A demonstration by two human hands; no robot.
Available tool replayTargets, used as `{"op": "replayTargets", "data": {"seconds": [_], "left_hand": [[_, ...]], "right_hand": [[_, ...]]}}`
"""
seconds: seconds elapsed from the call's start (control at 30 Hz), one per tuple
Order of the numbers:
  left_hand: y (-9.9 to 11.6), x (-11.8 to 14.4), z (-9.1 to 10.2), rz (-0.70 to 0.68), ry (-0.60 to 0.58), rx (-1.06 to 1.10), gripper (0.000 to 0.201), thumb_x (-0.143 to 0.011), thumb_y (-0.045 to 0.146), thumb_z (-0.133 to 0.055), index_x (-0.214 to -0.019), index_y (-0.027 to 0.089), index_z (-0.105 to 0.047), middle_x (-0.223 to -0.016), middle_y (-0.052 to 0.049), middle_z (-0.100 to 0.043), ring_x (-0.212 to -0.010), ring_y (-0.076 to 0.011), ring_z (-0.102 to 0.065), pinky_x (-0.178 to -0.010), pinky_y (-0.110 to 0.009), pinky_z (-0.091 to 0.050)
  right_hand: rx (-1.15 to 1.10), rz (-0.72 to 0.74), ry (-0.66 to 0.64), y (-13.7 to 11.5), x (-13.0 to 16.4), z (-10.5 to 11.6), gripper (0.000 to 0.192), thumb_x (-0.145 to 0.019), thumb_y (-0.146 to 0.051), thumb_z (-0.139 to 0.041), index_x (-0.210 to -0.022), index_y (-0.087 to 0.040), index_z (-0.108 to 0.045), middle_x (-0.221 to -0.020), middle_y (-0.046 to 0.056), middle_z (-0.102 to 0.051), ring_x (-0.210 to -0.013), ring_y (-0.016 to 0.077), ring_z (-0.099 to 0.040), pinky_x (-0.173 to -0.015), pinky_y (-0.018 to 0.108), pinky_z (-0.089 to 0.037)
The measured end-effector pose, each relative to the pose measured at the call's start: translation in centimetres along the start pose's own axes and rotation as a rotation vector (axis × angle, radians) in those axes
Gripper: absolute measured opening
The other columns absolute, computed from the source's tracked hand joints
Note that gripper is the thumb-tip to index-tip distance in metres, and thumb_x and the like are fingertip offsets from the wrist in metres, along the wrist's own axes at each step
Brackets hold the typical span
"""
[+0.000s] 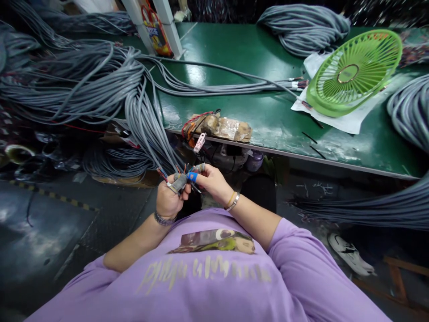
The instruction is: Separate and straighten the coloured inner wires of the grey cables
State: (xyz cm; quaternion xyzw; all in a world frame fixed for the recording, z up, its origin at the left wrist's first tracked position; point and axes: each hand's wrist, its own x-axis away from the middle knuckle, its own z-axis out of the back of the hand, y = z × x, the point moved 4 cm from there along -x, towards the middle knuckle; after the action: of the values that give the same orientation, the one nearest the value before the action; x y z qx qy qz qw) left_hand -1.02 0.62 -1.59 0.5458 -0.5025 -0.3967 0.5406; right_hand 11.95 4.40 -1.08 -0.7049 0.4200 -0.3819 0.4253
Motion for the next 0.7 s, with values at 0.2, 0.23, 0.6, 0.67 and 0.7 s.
{"op": "replayTargets", "data": {"seconds": [0.2,0.23,0.6,0.67,0.7], "left_hand": [[-0.11,0.02,-0.22,-0.009,0.015,-0.017,0.03,-0.077,0.042,-0.067,-0.066,0.016,-0.059,-0.052,0.002,-0.06,-0.035,-0.0053,-0.045,-0.035,-0.018,-0.029],[-0.12,-0.02,-0.21,-0.011,0.023,-0.011,0.03,-0.076,0.042,-0.067,-0.067,0.016,-0.059,-0.052,0.002,-0.06,-0.035,-0.0054,-0.045,-0.035,-0.018,-0.029],[0.24,-0.02,-0.36,-0.021,0.004,0.013,0.03,-0.077,0.041,-0.067,-0.064,0.016,-0.058,-0.051,0.002,-0.059,-0.034,-0.0049,-0.044,-0.034,-0.018,-0.028],[0.24,0.03,-0.38,-0.019,0.011,0.01,0.029,-0.077,0.041,-0.067,-0.065,0.016,-0.058,-0.051,0.003,-0.059,-0.034,-0.0049,-0.045,-0.034,-0.018,-0.028],[0.21,0.05,-0.37,-0.016,0.018,0.01,0.029,-0.077,0.041,-0.067,-0.066,0.016,-0.058,-0.051,0.003,-0.059,-0.034,-0.0049,-0.045,-0.034,-0.018,-0.028]], "right_hand": [[0.029,0.008,0.078,-0.04,-0.02,0.14,0.026,-0.062,-0.034,-0.075,-0.071,-0.017,-0.058,-0.06,-0.004,-0.053,-0.054,0.0079,-0.045,-0.048,0.02,-0.036],[0.026,0.007,0.083,0.01,-0.02,0.16,0.024,-0.063,-0.033,-0.073,-0.07,-0.017,-0.057,-0.059,-0.004,-0.053,-0.054,0.0077,-0.045,-0.048,0.02,-0.036],[0.026,0.028,0.048,-0.34,-0.07,-0.43,0.033,-0.062,-0.041,-0.077,-0.075,-0.017,-0.058,-0.062,-0.004,-0.053,-0.051,0.0072,-0.044,-0.045,0.02,-0.034],[0.023,0.028,0.066,-0.26,-0.03,-0.4,0.033,-0.062,-0.042,-0.078,-0.072,-0.017,-0.057,-0.06,-0.004,-0.052,-0.05,0.0069,-0.043,-0.045,0.02,-0.034],[0.019,0.029,0.073,-0.16,-0.01,-0.4,0.033,-0.063,-0.042,-0.077,-0.071,-0.017,-0.057,-0.059,-0.004,-0.051,-0.05,0.0069,-0.042,-0.045,0.02,-0.033]]}}
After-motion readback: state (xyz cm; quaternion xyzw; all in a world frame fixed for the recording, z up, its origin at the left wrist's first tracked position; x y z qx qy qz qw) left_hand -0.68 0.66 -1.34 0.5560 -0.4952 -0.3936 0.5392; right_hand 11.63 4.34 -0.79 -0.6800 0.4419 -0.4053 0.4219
